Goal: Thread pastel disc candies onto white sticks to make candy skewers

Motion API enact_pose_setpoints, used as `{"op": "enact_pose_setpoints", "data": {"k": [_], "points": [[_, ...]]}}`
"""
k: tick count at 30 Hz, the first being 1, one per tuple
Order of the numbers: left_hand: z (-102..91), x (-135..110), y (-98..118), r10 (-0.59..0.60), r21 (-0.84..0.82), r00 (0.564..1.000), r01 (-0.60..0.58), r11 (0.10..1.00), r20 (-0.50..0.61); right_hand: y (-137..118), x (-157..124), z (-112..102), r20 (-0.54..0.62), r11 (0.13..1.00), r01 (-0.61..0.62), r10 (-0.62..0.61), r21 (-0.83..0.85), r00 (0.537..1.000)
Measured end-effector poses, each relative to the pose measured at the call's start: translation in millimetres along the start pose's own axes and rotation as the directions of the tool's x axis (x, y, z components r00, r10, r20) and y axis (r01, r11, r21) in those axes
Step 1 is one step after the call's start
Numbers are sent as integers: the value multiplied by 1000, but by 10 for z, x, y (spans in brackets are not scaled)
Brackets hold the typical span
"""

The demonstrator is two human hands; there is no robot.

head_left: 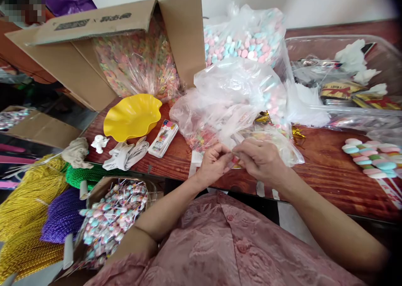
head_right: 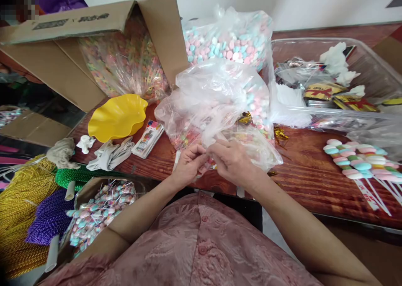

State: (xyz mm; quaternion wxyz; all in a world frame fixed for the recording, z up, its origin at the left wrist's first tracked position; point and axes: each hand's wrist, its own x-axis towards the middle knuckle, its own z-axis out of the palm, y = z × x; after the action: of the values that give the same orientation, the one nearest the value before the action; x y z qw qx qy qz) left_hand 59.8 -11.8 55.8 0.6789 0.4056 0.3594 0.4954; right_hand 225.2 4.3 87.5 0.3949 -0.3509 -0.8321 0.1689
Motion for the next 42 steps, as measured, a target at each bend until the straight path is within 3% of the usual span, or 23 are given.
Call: {"op": "enact_pose_setpoints", "data": {"k": [1, 3, 5, 6, 9, 15, 20, 23, 26, 29, 33, 35, 37, 39, 42], "points": [[-3, 11, 0, 19, -19, 999, -20, 1000, -49, -9, -26, 23, -88, 994, -74, 81, 81, 993], [0, 40, 7, 63, -41, 987, -70, 997, -147, -32, -87, 86, -231, 924, -214, 294, 317, 927], [21, 67, 14, 99, -34, 974, -108, 994, -203, -68, -159, 191, -213, 807, -297, 453, 511, 866], [37, 74, 12, 111, -19, 971, -118, 993, -213, -90, -194, 254, -159, 765, -329, 486, 554, 860], [75, 54, -23, 153, 39, 969, -149, 988, -196, -142, -269, 407, -80, 740, -382, 503, 553, 860], [21, -89, -179, 59, 67, 996, -55, 996, -59, -90, -323, 380, -187, 782, -322, 480, 533, 857], [26, -172, -234, 69, 214, 996, -57, 975, -50, -102, -387, 503, -396, 834, -282, 488, 475, 778], [23, -156, -207, 85, 271, 996, -72, 960, -36, -117, -399, 569, -427, 892, -227, 394, 390, 814], [12, -111, -136, 66, 306, 998, -66, 950, 12, -111, -402, 568, -397, 887, -221, 389, 407, 831], [28, -84, -25, 115, 453, 988, -148, 879, 100, -110, -411, 554, -392, 860, -255, 441, 441, 808], [87, -107, 41, 231, 593, 961, -276, 756, 151, -135, -413, 554, -475, 852, -240, 470, 465, 744], [112, -131, -2, 188, 534, 972, -233, 812, 139, -150, -402, 559, -497, 846, -260, 493, 466, 714], [122, -146, -64, 48, 377, 991, -93, 922, 128, -157, -385, 569, -493, 848, -296, 504, 441, 709], [110, -147, -101, -102, 209, 985, 71, 975, 141, -148, -370, 579, -482, 864, -313, 484, 393, 731], [42, -126, -68, -254, 114, 950, 236, 965, 182, -96, -372, 548, -467, 899, -285, 420, 332, 778]]}}
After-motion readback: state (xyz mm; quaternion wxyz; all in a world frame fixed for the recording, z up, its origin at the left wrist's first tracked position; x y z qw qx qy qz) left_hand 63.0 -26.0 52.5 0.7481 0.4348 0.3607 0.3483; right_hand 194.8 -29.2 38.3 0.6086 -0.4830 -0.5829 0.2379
